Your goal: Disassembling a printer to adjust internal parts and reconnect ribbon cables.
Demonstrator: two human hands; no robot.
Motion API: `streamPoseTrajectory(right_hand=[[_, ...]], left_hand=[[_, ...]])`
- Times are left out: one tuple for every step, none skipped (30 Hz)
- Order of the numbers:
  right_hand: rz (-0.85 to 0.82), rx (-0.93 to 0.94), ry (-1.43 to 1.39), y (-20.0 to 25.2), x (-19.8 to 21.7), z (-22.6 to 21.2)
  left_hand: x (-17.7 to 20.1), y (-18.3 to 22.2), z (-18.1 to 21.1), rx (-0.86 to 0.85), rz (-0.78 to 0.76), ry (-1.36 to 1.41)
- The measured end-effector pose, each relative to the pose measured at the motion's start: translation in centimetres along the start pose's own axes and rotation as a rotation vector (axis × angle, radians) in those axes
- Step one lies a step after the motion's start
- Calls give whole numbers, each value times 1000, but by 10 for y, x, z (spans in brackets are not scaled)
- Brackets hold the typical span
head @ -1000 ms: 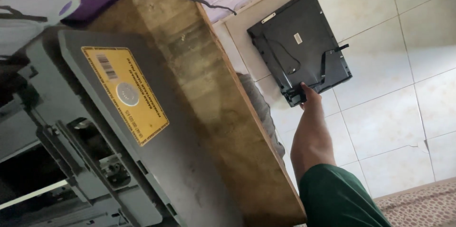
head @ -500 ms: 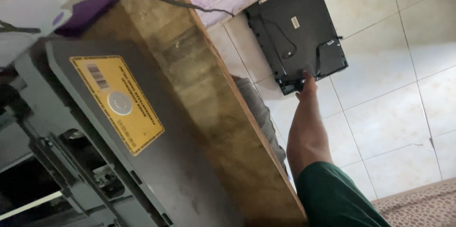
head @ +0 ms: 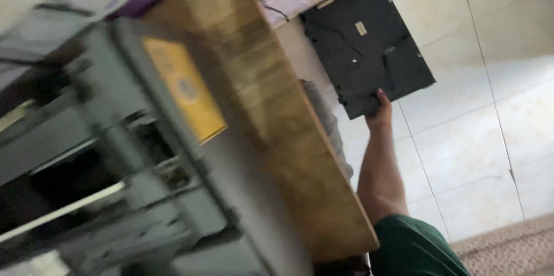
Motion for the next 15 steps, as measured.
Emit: streamPoseTrajectory(right_hand=[[-16,36,37,5,-7,-6],[-52,29,47,5,-10,-14],[-27,117,72,6,-8,-31],[-8,208,94,5,-10,-50],[-49,205,102,27,-25,-57],[-28,270,182,52,-33,-78],[-7,338,261,77,-40,-98],[-45,351,263,89,-32,-114],[-23,424,311,102,-20,-137],[6,506,358,116,-5,-166],[-27,529,360,153,-12,-187],[-83,534,465,191,-17,-204],[-137,539,571,228,-19,-220],[-147,560,577,246,-5,-241],[-216,546,540,262,7,-257]], left_hand=[[4,15,-20,5,10,18],[1,35,-40,9,29,47],[-2,54,-60,12,49,76],[-7,73,-81,11,71,110],[-15,82,-88,9,93,143],[-27,95,-104,4,107,180],[-41,117,-129,-1,120,217],[-57,129,-125,-14,131,252],[-76,140,-120,-27,142,287],[-100,143,-113,-43,144,325],[-118,148,-76,-59,146,362],[-143,161,-36,-73,140,395],[-175,184,6,-88,133,428],[-177,201,34,-102,130,447],[-173,219,62,-116,193,398]])
Point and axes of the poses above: each hand's wrist, its own y-axis away from the middle knuckle, its own x-axis out of the back of the hand, z = x × y, the point moved 10 cm from there along -y, towards the middle knuckle, and after that the axes turned 1 degree about y, right-handed, at the moved point
